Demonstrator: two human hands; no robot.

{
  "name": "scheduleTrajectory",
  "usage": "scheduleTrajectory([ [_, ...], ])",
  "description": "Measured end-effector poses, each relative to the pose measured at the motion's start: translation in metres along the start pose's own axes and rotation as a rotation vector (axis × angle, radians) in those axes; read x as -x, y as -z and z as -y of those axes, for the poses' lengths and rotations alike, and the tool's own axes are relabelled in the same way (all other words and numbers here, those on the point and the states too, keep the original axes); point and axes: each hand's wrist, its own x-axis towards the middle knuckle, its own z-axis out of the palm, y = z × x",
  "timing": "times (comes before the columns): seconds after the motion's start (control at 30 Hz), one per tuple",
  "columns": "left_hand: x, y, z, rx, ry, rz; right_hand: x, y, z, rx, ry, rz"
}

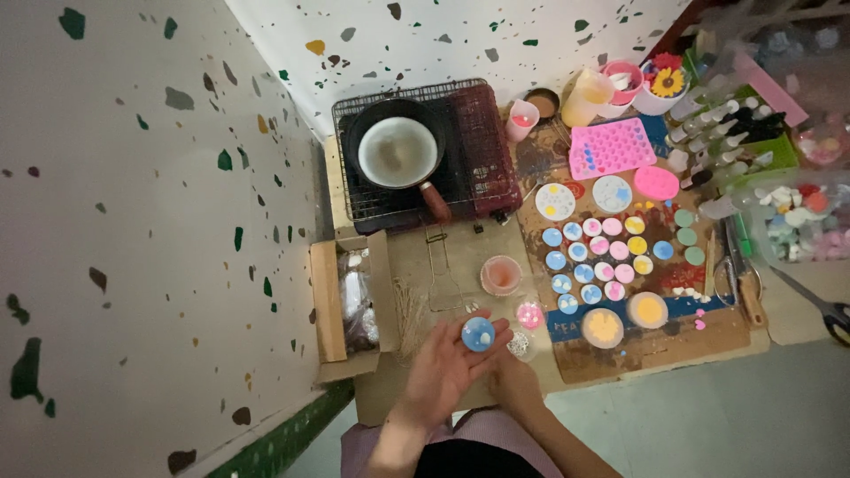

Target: The person is decorating small handcrafted candles with colorful wax shapes and using a heat gun to smooth the wax surface.

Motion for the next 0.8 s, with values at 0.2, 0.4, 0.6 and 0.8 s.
scheduleTrajectory([
  [0.2,-0.001,-0.010,0.005,-0.028,0.011,-0.014,0.090,0.117,0.070,-0.286,0.093,-0.437],
  [0.4,-0.005,-0.027,0.033,0.088,-0.038,-0.057,0.128,0.187,0.127,-0.517,0.323,-0.385],
  [0.6,0.003,-0.040,0.036,-0.021,-0.008,-0.006,0.123,0.186,0.121,-0.325,0.321,-0.441],
  [0.8,0.002,-0.043,0.035,-0.075,0.007,-0.040,0.120,0.198,0.123,-0.123,0.132,-0.189],
])
